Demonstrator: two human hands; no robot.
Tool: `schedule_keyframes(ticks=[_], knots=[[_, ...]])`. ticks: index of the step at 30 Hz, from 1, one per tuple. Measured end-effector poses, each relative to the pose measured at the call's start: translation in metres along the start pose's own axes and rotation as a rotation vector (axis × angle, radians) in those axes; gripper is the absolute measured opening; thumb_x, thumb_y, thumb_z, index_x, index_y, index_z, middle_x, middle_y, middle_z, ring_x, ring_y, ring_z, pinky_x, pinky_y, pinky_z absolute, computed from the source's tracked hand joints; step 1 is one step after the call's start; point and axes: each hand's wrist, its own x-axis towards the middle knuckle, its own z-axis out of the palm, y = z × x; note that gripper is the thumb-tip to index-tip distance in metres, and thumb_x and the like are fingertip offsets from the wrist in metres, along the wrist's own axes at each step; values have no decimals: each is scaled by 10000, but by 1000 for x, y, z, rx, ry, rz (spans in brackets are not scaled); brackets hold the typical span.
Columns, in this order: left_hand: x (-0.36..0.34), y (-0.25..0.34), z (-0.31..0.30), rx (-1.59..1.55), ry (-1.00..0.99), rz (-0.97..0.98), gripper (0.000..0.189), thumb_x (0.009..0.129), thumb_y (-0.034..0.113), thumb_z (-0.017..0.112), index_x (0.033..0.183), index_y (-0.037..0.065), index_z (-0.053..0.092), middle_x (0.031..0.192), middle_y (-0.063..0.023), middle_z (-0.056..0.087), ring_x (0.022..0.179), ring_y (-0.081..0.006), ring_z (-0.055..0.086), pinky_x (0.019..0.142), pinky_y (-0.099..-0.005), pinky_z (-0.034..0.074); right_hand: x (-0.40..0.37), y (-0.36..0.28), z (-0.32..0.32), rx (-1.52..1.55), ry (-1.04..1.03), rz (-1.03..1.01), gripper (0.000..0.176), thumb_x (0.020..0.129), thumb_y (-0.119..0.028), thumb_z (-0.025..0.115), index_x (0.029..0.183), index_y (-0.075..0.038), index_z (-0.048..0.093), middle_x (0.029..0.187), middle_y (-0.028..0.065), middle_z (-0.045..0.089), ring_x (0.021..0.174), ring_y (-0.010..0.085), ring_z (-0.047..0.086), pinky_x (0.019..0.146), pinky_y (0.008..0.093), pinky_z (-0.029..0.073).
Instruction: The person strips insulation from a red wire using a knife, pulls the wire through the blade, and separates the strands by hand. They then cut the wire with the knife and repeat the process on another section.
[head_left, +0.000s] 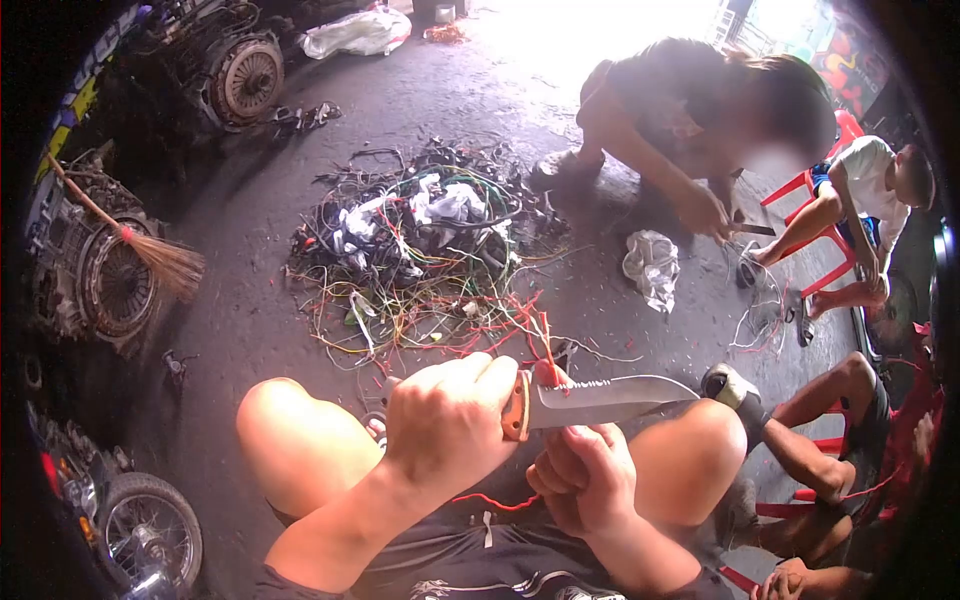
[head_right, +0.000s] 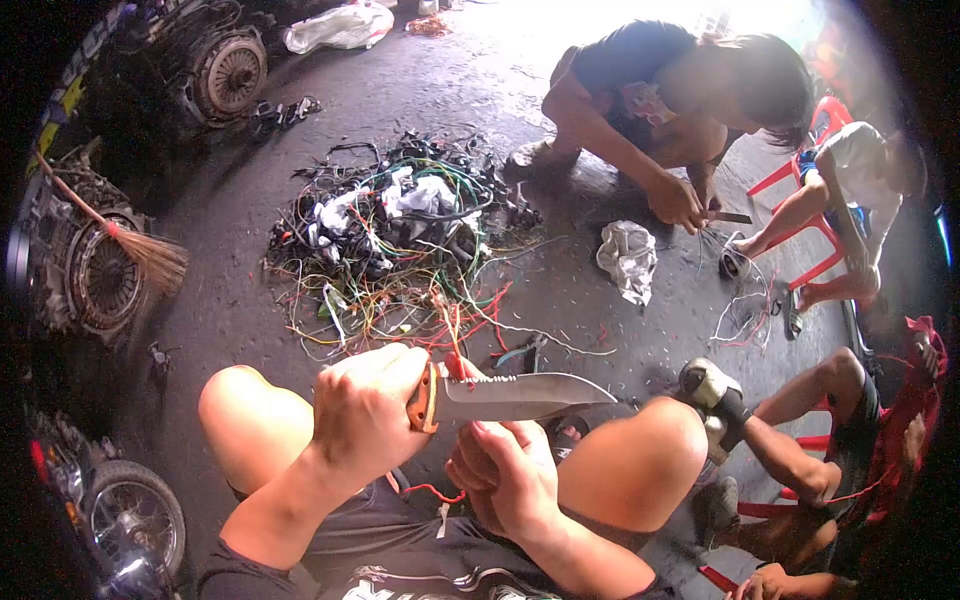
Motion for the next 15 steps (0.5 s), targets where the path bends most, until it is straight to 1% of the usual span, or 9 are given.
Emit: schedule_keyframes(ticks=[1, 4, 6, 8, 9, 10, 12, 13, 15], knots=[[0, 0, 0, 1, -2, 1, 215, 695, 195, 736, 780, 110, 558, 716, -52, 596, 658, -259, 649, 570, -386, 514, 0, 1, 0, -2, 1, -9, 534, 1008, -126, 461, 1505, 7, 317, 593, -45, 323, 475, 55, 261, 480, 241, 258], [2, -1, 1, 32, 30, 21, 185, 713, 181, 720, 766, 113, 556, 698, -55, 586, 642, -257, 642, 563, -390, 510, -1, 2, 2, -158, 86, -24, 549, 997, -152, 439, 1504, 21, 315, 553, -58, 273, 440, 61, 224, 459, 269, 228], [2, -4, 4, 58, 73, 12, 161, 731, 168, 705, 749, 114, 555, 676, -63, 573, 624, -262, 635, 556, -396, 507, -2, 4, 0, -223, 97, -43, 533, 990, -146, 451, 1477, 49, 353, 552, -53, 294, 442, 65, 235, 461, 270, 230], [3, -13, 9, 78, 130, -18, 144, 750, 155, 687, 729, 111, 552, 647, -75, 554, 601, -274, 626, 550, -405, 505, -7, 2, -2, -318, 28, -60, 515, 994, -137, 467, 1461, 62, 381, 602, -41, 362, 477, 57, 270, 476, 257, 250], [8, -26, 5, 63, 161, -89, 146, 787, 148, 658, 708, 94, 548, 640, -99, 560, 591, -308, 622, 554, -412, 511, -14, 1, -1, -379, -44, -61, 503, 1002, -130, 477, 1459, 61, 389, 653, -32, 420, 511, 46, 300, 490, 244, 270], [13, -32, -9, 43, 133, -227, 177, 786, 118, 674, 699, 67, 529, 645, -126, 570, 607, -339, 624, 558, -406, 499, -16, -1, -1, -390, -95, -80, 495, 1008, -130, 471, 1459, 60, 391, 685, -27, 443, 521, 46, 313, 492, 240, 276], [11, -42, -21, -91, 32, -351, 197, 759, 75, 707, 700, 52, 520, 642, -142, 574, 623, -356, 626, 558, -402, 477, -12, 1, -7, -281, -118, -123, 479, 1021, -130, 460, 1458, 58, 395, 748, -16, 488, 543, 45, 338, 498, 232, 287], [12, -37, -21, -218, 60, -380, 209, 724, 54, 738, 709, 49, 530, 623, -149, 556, 619, -365, 615, 561, -404, 462, -7, 2, -9, -226, -98, -130, 472, 1028, -129, 455, 1457, 57, 397, 780, -11, 510, 553, 45, 351, 500, 228, 293], [11, -24, -24, -252, -59, -352, 193, 718, 69, 741, 728, 55, 549, 635, -145, 567, 635, -365, 616, 571, -408, 470, -2, 1, -11, -149, -9, -112, 450, 1022, -111, 467, 1444, 37, 421, 763, 1, 490, 540, 49, 350, 482, 229, 286]])
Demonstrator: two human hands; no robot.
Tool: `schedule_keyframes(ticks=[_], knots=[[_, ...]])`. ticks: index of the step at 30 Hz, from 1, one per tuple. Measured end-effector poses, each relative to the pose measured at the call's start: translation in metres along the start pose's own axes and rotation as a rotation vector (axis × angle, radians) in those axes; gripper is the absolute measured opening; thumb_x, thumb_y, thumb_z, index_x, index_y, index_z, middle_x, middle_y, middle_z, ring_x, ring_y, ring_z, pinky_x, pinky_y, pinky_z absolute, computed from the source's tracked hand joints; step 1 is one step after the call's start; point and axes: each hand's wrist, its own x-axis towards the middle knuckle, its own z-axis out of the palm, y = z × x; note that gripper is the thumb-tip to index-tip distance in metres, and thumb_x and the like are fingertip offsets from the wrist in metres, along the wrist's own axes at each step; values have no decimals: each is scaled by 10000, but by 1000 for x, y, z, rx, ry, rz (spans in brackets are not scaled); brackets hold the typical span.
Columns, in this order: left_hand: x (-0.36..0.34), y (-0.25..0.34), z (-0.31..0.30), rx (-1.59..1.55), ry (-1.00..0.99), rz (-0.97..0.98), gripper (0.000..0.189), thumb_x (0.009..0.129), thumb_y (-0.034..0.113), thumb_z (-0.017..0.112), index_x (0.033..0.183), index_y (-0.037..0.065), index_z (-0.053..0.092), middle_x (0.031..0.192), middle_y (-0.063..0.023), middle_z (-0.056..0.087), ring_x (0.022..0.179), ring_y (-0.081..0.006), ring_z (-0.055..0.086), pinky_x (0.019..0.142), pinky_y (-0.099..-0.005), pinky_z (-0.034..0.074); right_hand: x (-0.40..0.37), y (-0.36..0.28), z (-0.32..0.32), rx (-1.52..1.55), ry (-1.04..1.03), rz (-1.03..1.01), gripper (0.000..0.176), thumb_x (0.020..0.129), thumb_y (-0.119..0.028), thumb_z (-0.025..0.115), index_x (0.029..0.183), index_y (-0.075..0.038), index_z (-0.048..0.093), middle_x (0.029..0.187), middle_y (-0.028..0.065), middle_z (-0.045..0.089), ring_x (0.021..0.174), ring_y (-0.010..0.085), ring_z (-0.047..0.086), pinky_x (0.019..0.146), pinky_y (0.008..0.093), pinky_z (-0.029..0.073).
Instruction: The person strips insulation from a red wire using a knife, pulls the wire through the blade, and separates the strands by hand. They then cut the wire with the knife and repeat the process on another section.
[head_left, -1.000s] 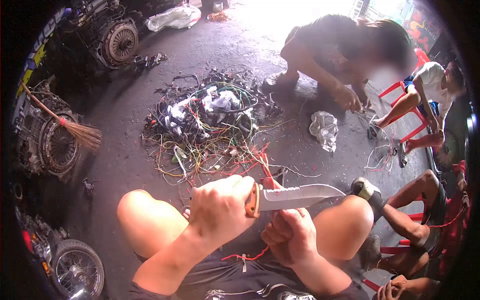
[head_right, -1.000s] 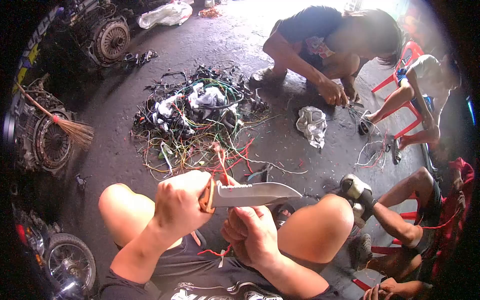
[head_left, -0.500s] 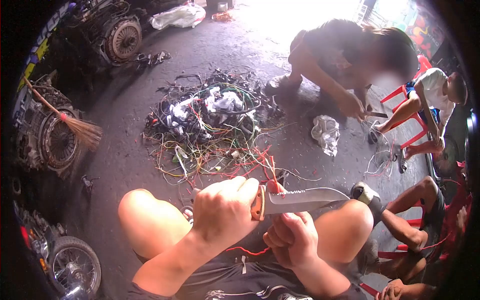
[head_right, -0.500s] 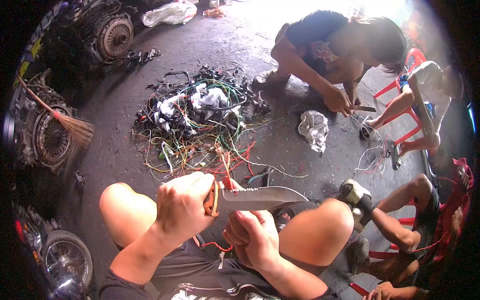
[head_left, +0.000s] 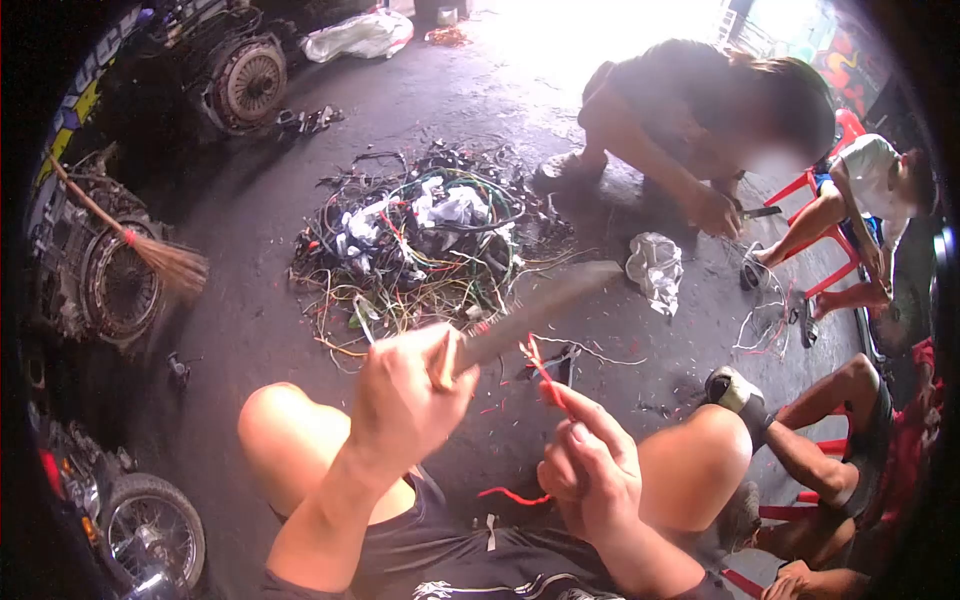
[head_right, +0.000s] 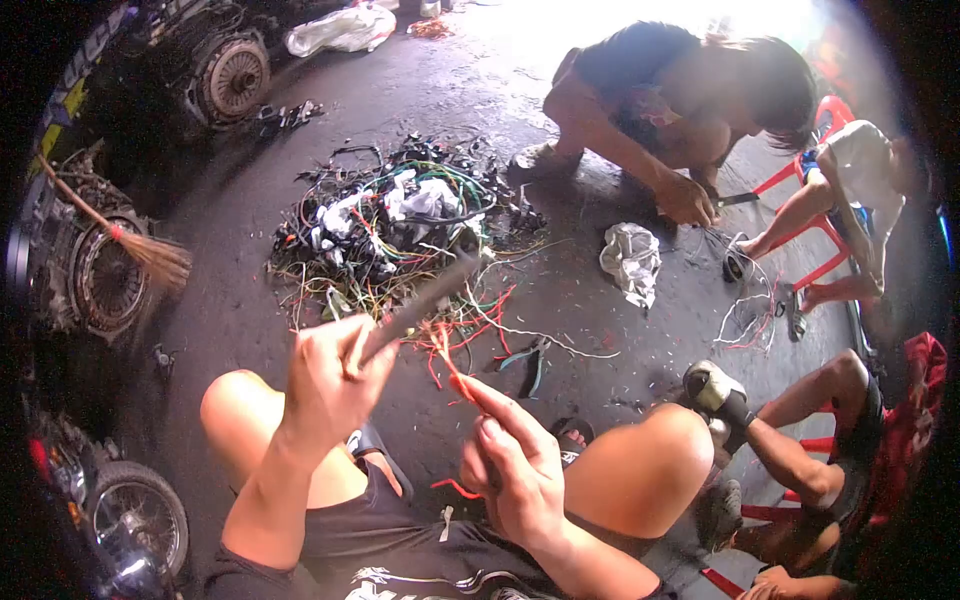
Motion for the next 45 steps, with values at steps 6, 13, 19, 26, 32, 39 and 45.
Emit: schedule_keyframes(ticks=[6, 13, 19, 26, 32, 39, 45], knots=[[-21, 14, 25, 109, -67, 288, 239, 656, 130, 736, 793, 56, 555, 718, -125, 562, 666, -356, 610, 594, -422, 492, 2, 5, 1, 14, 64, -27, 442, 1032, -146, 512, 1438, 8, 430, 772, -23, 508, 552, 23, 354, 478, 188, 280], [-21, 21, 26, 214, -25, 335, 289, 628, 159, 772, 775, 64, 542, 723, -88, 559, 673, -298, 629, 600, -398, 492, 3, 6, 7, 69, -2, -41, 479, 1036, -184, 523, 1448, 35, 415, 710, -55, 466, 535, 16, 331, 479, 187, 261], [-20, 19, 28, 246, -8, 341, 304, 635, 174, 782, 764, 64, 531, 715, -90, 550, 663, -297, 625, 597, -402, 489, 2, 6, 7, 56, 44, -31, 475, 1034, -172, 523, 1448, 36, 419, 684, -57, 449, 527, 23, 322, 477, 195, 258], [-20, 18, 29, 218, -8, 342, 286, 646, 162, 775, 768, 63, 536, 724, -94, 562, 667, -302, 631, 600, -401, 491, 2, 6, 8, 22, 59, -39, 471, 1031, -160, 525, 1446, 39, 423, 685, -47, 458, 525, 32, 331, 478, 204, 257], [-19, 19, 28, 205, -15, 329, 266, 651, 148, 768, 770, 52, 551, 713, -103, 563, 672, -309, 631, 601, -399, 493, 1, 6, 6, 40, 68, -42, 457, 1031, -139, 518, 1437, 50, 428, 692, -41, 468, 528, 32, 336, 477, 207, 258], [-18, 9, 35, 272, 35, 399, 156, 729, 162, 686, 771, 103, 548, 687, -58, 565, 625, -250, 630, 570, -368, 497, 1, 9, 5, -178, 100, -105, 420, 1021, -140, 501, 1387, 64, 472, 616, -65, 326, 486, 34, 266, 447, 220, 232], [-13, 1, 38, 310, 101, 440, 109, 747, 140, 654, 754, 111, 550, 678, -59, 562, 624, -252, 632, 579, -365, 505, 0, 11, 2, -172, 125, -105, 383, 1014, -110, 496, 1347, 78, 506, 619, -58, 328, 480, 36, 264, 438, 227, 236]])
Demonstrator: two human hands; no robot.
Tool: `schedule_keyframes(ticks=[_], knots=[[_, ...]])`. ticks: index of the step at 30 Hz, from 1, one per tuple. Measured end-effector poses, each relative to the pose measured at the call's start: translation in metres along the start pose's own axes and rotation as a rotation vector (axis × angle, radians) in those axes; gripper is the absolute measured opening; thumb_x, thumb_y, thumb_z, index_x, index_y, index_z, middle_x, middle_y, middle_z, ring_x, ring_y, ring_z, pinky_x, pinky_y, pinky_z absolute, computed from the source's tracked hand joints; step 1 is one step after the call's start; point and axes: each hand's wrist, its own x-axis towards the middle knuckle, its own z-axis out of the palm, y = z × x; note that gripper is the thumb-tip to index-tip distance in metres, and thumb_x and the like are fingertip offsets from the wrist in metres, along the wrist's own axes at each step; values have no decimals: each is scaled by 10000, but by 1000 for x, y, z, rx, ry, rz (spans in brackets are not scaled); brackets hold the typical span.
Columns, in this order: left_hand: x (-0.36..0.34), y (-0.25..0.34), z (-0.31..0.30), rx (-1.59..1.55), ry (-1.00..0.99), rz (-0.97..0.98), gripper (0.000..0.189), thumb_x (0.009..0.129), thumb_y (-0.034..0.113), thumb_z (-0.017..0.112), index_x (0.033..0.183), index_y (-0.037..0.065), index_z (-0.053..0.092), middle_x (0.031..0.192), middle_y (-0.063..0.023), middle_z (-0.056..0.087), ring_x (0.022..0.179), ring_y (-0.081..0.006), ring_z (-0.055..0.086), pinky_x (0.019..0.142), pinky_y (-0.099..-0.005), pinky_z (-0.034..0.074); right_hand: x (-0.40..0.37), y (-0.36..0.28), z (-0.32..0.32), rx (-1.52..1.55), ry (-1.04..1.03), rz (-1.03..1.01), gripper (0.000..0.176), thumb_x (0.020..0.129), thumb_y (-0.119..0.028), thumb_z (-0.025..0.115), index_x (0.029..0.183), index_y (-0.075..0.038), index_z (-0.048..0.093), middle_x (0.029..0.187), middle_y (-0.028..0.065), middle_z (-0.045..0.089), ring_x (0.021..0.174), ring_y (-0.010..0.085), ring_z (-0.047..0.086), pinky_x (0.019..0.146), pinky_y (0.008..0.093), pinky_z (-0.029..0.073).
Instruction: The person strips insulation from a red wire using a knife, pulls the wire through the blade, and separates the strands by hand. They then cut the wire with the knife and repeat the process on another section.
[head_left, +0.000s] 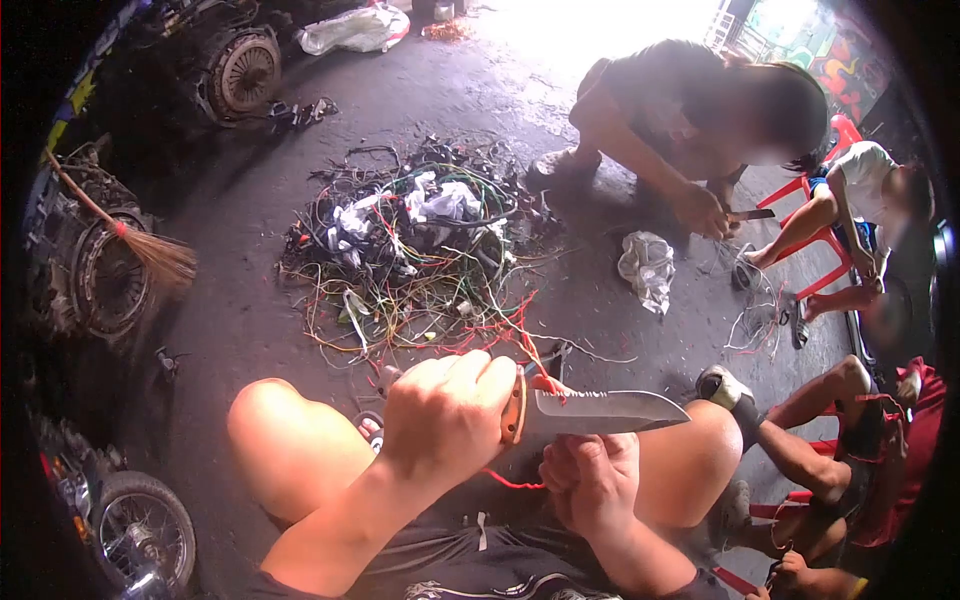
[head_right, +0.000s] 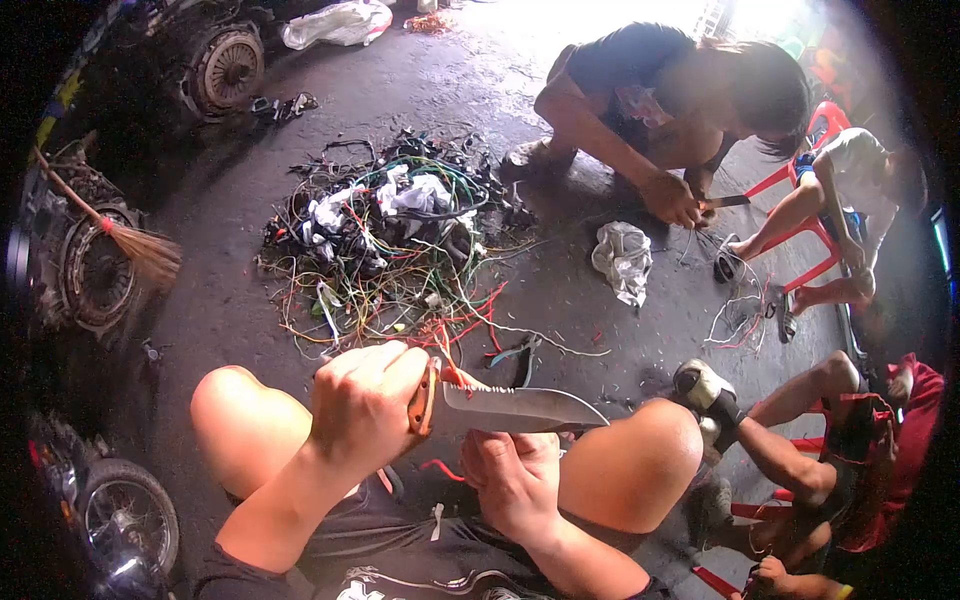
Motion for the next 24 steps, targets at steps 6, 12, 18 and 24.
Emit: schedule_keyframes(ticks=[6, 12, 18, 24], knots=[[8, -42, -5, 94, 141, -288, 162, 815, 150, 630, 693, 76, 555, 648, -124, 608, 613, -317, 652, 555, -419, 521, -4, -17, 5, 17, -47, 53, 394, 1013, -138, 484, 1343, 76, 508, 616, -52, 297, 465, 35, 250, 428, 223, 225], [4, -8, -32, -332, -51, -331, 204, 687, 8, 708, 707, 32, 506, 643, -159, 519, 587, -356, 557, 545, -373, 437, 2, -13, 7, 112, -26, 97, 440, 1002, -151, 501, 1383, 65, 470, 624, -49, 318, 479, 36, 262, 428, 217, 225], [-6, 13, -26, -274, -151, -197, 209, 675, 104, 727, 776, 56, 551, 733, -125, 587, 705, -346, 633, 600, -430, 495, 4, -6, 1, 183, -105, 129, 481, 1040, -197, 479, 1470, -1, 390, 683, -43, 388, 547, 49, 332, 489, 208, 277], [-6, 11, -22, -299, -130, -222, 203, 712, 126, 725, 778, 48, 550, 724, -115, 588, 667, -332, 615, 586, -415, 491, 4, -9, 5, 201, -54, 178, 437, 1038, -203, 489, 1431, -16, 441, 656, -53, 351, 536, 42, 313, 486, 204, 271]])
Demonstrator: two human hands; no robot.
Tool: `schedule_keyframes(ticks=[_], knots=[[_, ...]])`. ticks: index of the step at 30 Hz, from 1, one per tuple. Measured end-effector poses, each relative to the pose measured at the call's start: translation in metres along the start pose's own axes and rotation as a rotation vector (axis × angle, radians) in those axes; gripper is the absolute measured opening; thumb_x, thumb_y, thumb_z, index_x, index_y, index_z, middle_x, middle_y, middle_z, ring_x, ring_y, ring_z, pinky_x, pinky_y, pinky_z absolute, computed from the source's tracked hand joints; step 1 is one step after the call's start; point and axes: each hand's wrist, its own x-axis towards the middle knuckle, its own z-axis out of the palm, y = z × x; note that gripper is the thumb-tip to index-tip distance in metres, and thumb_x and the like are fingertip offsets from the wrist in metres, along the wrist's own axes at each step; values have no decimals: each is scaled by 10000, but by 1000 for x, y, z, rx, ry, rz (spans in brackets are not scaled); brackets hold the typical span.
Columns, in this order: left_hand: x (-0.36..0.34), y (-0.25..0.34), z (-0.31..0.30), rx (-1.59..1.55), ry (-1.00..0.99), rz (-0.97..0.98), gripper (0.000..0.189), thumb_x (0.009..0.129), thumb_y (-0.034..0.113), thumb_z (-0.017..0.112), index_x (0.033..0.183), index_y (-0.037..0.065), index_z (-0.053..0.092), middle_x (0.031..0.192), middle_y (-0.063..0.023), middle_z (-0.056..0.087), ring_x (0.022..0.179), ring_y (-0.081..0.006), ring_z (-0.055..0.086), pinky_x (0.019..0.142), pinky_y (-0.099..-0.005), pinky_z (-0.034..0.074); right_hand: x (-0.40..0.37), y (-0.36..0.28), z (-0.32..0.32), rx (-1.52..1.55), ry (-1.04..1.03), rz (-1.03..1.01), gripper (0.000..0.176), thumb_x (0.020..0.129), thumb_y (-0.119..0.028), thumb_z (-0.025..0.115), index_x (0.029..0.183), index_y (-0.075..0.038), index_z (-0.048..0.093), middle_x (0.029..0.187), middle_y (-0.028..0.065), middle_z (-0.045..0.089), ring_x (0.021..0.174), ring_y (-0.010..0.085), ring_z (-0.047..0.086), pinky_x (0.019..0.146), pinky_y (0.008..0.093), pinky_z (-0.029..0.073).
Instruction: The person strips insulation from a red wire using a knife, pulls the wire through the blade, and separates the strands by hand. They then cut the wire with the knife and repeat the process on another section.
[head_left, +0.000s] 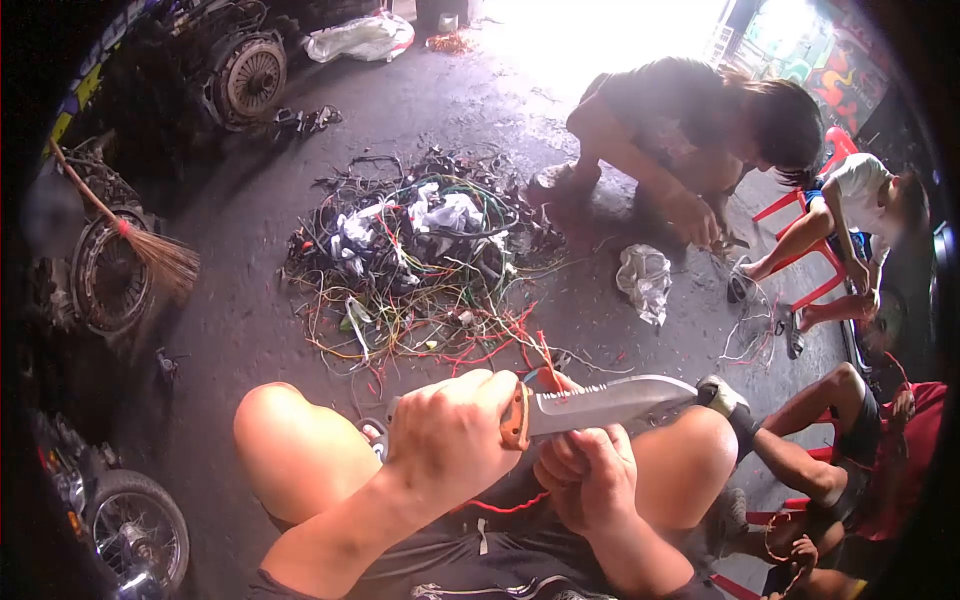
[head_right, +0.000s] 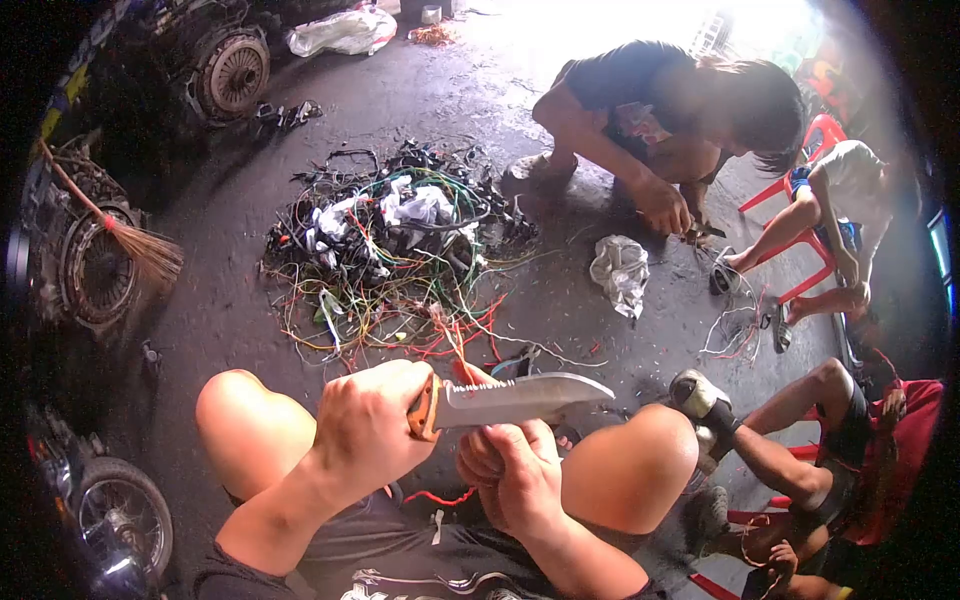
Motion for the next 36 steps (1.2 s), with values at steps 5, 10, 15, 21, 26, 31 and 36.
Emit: schedule_keyframes(ticks=[5, 10, 15, 21, 26, 31, 36], knots=[[11, -12, 1, -873, -95, -433, 158, 931, 215, 662, 904, 63, 629, 766, -19, 624, 526, -128, 516, 498, -269, 419, 3, -6, 4, -22, -14, 25, 369, 1029, -203, 510, 1337, 0, 519, 629, -67, 311, 512, 34, 281, 469, 209, 246], [15, -11, 1, -1318, -21, -580, 189, 1003, 191, 581, 1063, 22, 640, 732, 6, 577, 507, -23, 424, 497, -204, 375, 9, 0, 2, -80, -22, 52, 317, 1022, -194, 528, 1251, 22, 566, 609, -62, 315, 494, 34, 270, 448, 217, 230], [14, -9, 3, -1255, 77, -504, 100, 957, 141, 654, 981, 46, 640, 796, 8, 622, 559, -34, 467, 523, -215, 394, 16, 6, 1, -245, 25, -17, 305, 1020, -220, 537, 1218, 7, 585, 769, -9, 523, 602, 79, 474, 545, 228, 410], [15, 4, -4, -1111, -95, -374, 112, 958, 130, 658, 968, 18, 646, 775, -20, 634, 623, -61, 526, 515, -230, 402, 29, 4, -1, -243, 16, -69, 194, 966, -210, 660, 1050, -47, 597, 869, 17, 627, 708, 86, 593, 635, 254, 491], [10, -5, 3, -905, -28, -370, 94, 957, 111, 652, 925, 26, 631, 734, 11, 592, 616, -57, 510, 527, -222, 389, 33, 10, -6, -141, 98, -102, 168, 967, -213, 651, 1015, -64, 590, 822, 12, 618, 692, 97, 599, 629, 264, 499], [6, 1, 8, -942, 73, -361, 125, 938, 146, 678, 910, 48, 606, 737, 14, 574, 575, -38, 480, 522, -214, 388, 35, 11, -9, 110, 337, -67, 148, 1001, -225, 582, 999, -84, 536, 830, 25, 598, 704, 142, 641, 580, 303, 530], [7, -2, 6, -944, 190, -322, 106, 943, 100, 656, 903, 43, 575, 747, 1, 551, 565, -46, 459, 521, -216, 390, 37, 11, -16, 138, 359, -81, 149, 1023, -245, 546, 1011, -99, 521, 887, 17, 595, 694, 162, 633, 545, 275, 487]])
